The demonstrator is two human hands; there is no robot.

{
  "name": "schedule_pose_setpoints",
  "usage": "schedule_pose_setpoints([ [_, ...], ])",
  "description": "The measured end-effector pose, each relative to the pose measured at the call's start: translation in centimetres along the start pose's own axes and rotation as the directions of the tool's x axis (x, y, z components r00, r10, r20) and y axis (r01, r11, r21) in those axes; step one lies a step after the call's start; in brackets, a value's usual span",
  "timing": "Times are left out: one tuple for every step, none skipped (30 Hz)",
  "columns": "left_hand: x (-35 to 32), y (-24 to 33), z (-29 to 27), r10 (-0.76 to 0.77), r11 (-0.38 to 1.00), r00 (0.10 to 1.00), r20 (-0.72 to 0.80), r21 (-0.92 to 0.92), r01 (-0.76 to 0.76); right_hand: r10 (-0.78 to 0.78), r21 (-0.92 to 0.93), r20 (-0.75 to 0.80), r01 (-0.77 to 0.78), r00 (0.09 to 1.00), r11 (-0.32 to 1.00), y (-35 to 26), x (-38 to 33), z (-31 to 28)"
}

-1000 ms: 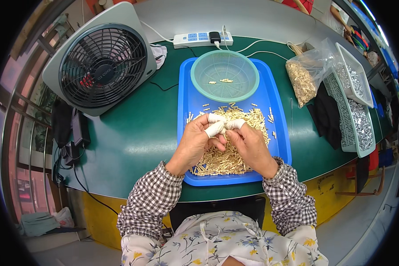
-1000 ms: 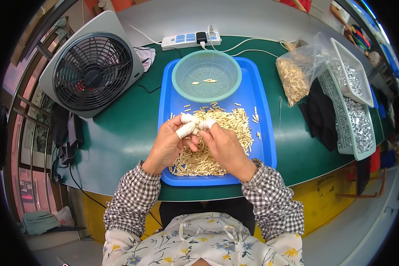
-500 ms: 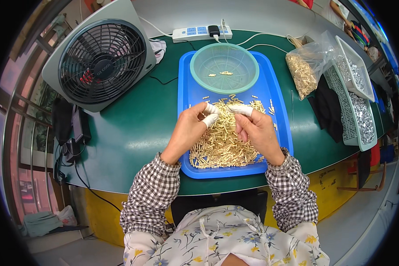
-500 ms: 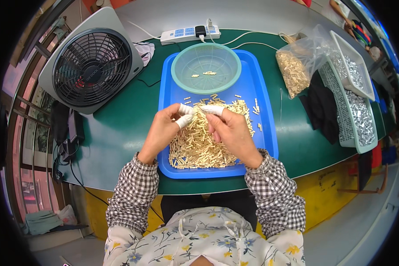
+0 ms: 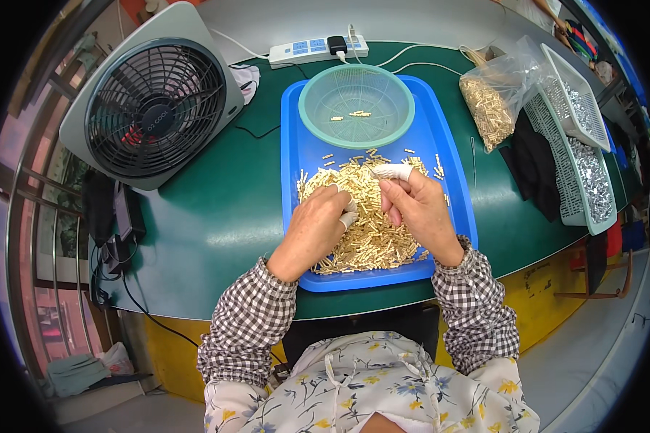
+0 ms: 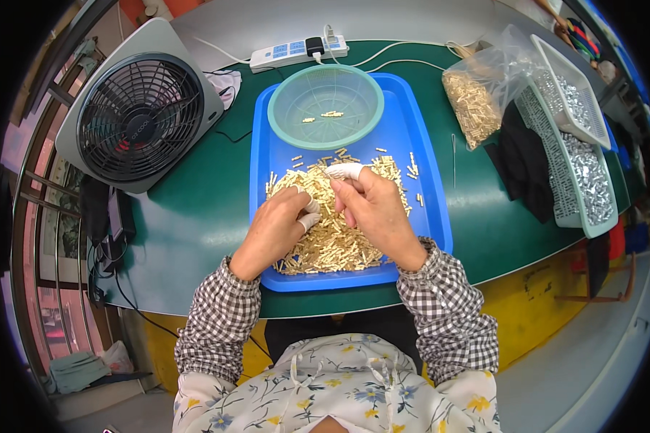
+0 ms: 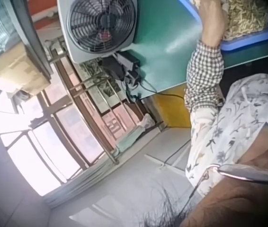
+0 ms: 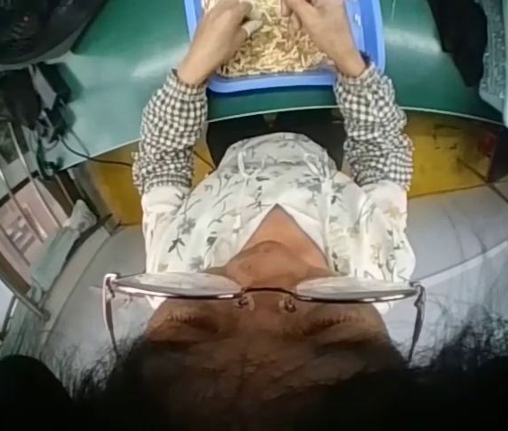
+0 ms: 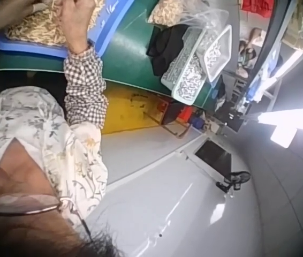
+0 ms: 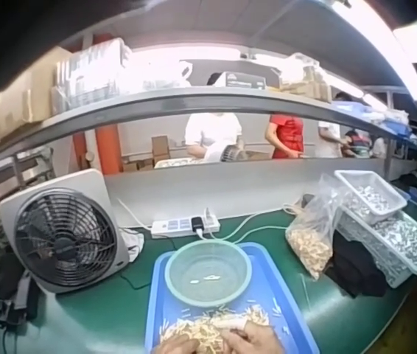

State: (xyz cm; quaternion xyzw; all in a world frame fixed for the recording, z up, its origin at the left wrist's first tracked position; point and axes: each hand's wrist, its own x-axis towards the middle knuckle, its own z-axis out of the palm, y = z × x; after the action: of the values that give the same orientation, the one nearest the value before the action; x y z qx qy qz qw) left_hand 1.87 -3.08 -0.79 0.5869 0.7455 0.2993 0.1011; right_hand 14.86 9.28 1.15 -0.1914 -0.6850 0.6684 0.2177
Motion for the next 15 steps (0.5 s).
schedule_pose_setpoints([
  [0.1,0.0,0.0,-0.025,1.000,1.000,0.013,-0.006,0.025,0.002,0.001,0.000,-0.002,1.000,1.000,0.0,0.0,0.0],
  [0.1,0.0,0.0,-0.050,0.999,0.998,0.026,-0.012,0.051,0.011,0.000,-0.002,-0.011,1.000,1.000,0.0,0.0,0.0],
  [0.2,0.0,-0.1,-0.052,0.999,0.998,0.027,-0.013,0.052,0.020,-0.002,-0.004,-0.020,1.000,1.000,-0.1,0.0,0.0],
  [0.3,0.1,-0.4,-0.087,0.993,0.996,0.019,-0.080,0.089,0.028,-0.003,-0.006,-0.028,1.000,1.000,-0.1,0.0,0.0],
  [0.4,0.2,-0.7,-0.122,0.982,0.992,0.011,-0.146,0.123,0.026,-0.002,-0.005,-0.026,1.000,1.000,-0.2,0.0,0.1],
  [0.6,0.3,-0.9,-0.157,0.965,0.988,0.006,-0.211,0.155,0.022,-0.023,-0.004,-0.022,1.000,0.999,-0.2,0.0,0.1],
  [0.7,0.1,-1.0,-0.156,0.966,0.988,0.004,-0.209,0.154,0.018,-0.043,-0.002,-0.018,1.000,0.999,-0.3,-0.1,0.2],
  [0.8,-0.2,-1.0,-0.235,0.795,0.971,0.050,-0.564,0.222,0.013,-0.063,-0.001,-0.013,1.000,0.998,-0.4,-0.2,0.3],
  [0.8,-0.6,-0.9,-0.288,0.498,0.950,0.123,-0.828,0.258,0.010,-0.063,-0.001,-0.010,1.000,0.998,-0.5,-0.4,0.3],
  [0.8,-1.0,-0.9,-0.308,0.122,0.928,0.209,-0.959,0.256,0.005,-0.107,0.015,-0.004,1.000,0.994,-0.6,-0.5,0.4],
  [0.8,-1.2,-0.9,-0.308,0.126,0.929,0.205,-0.959,0.253,0.002,-0.151,0.031,0.003,1.000,0.989,-0.7,-0.6,0.5],
  [0.8,-1.4,-0.9,-0.300,0.009,0.923,0.242,-0.967,0.256,-0.001,-0.194,0.047,0.010,0.999,0.981,-0.8,-0.7,0.5],
  [0.7,-1.6,-0.8,-0.288,-0.108,0.917,0.277,-0.961,0.256,-0.006,-0.193,0.049,0.015,0.999,0.981,-0.7,-0.7,0.6],
  [0.6,-1.8,-0.9,-0.272,-0.223,0.911,0.310,-0.941,0.254,-0.051,-0.239,0.048,0.061,0.998,0.969,-0.6,-0.7,0.7],
  [0.7,-1.9,-0.8,-0.270,-0.222,0.912,0.310,-0.941,0.254,-0.093,-0.288,0.044,0.102,0.995,0.952,-0.3,-0.7,0.7],
])
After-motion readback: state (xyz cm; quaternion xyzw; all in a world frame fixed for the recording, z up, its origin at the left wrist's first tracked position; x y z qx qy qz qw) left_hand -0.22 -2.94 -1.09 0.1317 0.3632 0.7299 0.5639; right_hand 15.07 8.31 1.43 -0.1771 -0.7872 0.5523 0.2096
